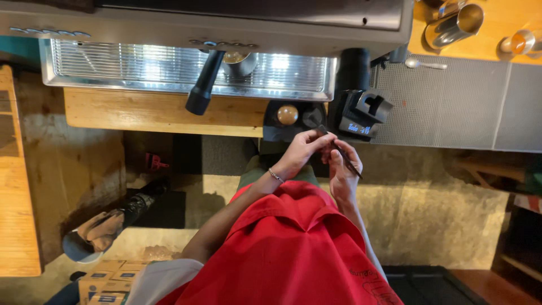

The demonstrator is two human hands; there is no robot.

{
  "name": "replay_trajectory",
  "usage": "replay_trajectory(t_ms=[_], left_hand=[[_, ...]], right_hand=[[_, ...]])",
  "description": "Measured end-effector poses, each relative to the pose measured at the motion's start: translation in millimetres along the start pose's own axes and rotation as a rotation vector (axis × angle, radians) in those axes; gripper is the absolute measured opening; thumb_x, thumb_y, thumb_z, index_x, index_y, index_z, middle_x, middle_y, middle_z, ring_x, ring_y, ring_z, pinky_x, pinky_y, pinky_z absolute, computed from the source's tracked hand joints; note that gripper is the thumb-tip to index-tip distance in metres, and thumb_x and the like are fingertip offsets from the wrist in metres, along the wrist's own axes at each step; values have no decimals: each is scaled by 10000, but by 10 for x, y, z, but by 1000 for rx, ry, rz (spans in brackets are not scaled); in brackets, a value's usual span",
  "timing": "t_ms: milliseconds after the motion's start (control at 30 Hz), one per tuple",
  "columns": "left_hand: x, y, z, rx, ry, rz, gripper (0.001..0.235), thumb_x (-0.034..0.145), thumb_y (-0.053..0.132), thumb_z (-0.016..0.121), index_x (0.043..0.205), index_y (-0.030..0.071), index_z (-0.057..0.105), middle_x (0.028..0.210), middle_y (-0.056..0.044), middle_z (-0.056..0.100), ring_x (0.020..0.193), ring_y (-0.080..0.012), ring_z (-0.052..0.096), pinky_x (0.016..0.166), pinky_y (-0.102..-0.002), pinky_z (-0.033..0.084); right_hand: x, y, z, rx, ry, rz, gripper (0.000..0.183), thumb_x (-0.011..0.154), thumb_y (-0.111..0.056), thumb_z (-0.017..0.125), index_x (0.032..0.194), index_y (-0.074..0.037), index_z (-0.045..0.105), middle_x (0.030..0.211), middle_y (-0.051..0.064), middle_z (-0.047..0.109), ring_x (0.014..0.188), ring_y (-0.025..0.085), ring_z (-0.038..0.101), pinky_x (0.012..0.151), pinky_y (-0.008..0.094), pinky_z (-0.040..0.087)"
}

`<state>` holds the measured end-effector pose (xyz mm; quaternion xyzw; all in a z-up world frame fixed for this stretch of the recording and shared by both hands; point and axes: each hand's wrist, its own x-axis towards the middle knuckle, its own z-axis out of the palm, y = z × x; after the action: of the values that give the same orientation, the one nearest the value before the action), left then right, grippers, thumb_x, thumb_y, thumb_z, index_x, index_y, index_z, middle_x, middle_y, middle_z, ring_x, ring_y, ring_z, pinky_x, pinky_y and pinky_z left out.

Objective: The person places a portafilter on a scale, grinds coffee beans into it, and then uses a distribution tool to level the grounds. They then use a tamper to compress the coffee puck before inserting the portafilter into the espresso machine.

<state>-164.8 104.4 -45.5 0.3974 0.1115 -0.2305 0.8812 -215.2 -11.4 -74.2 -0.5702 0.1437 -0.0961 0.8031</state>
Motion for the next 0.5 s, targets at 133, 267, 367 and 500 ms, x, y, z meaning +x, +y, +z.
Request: replay_trajectory(t_ms=[133,267,367,500], left_hand=[[-20,-44,-293,33,-22,-32,135,882,182,655,889,51,680,695,-82,653,617,-124,642,633,-242,546],[-17,24,-639,225,-40,-15,169,894,233,640,933,72,665,813,-69,665,750,-110,637,707,-239,534],[-4,109,-860,333,19,45,210,889,252,645,1012,83,661,856,-74,663,792,-134,644,710,-254,538],[64,176,-1082,628,148,218,201,846,248,692,1002,130,648,870,-46,640,836,-147,636,745,-286,525]], right_hand=[[-97,-4,394,-69,58,-92,169,887,-43,612,1038,33,596,793,187,614,592,208,603,528,256,490],[-182,-97,690,-215,195,-102,175,943,-102,551,1043,37,587,801,152,643,601,151,612,537,214,483],[-185,-100,812,-240,229,-112,157,955,-96,526,1025,36,575,777,165,644,596,173,624,541,225,484],[-152,0,798,-268,258,-138,147,965,-94,514,997,36,574,733,174,636,584,193,633,537,245,498]])
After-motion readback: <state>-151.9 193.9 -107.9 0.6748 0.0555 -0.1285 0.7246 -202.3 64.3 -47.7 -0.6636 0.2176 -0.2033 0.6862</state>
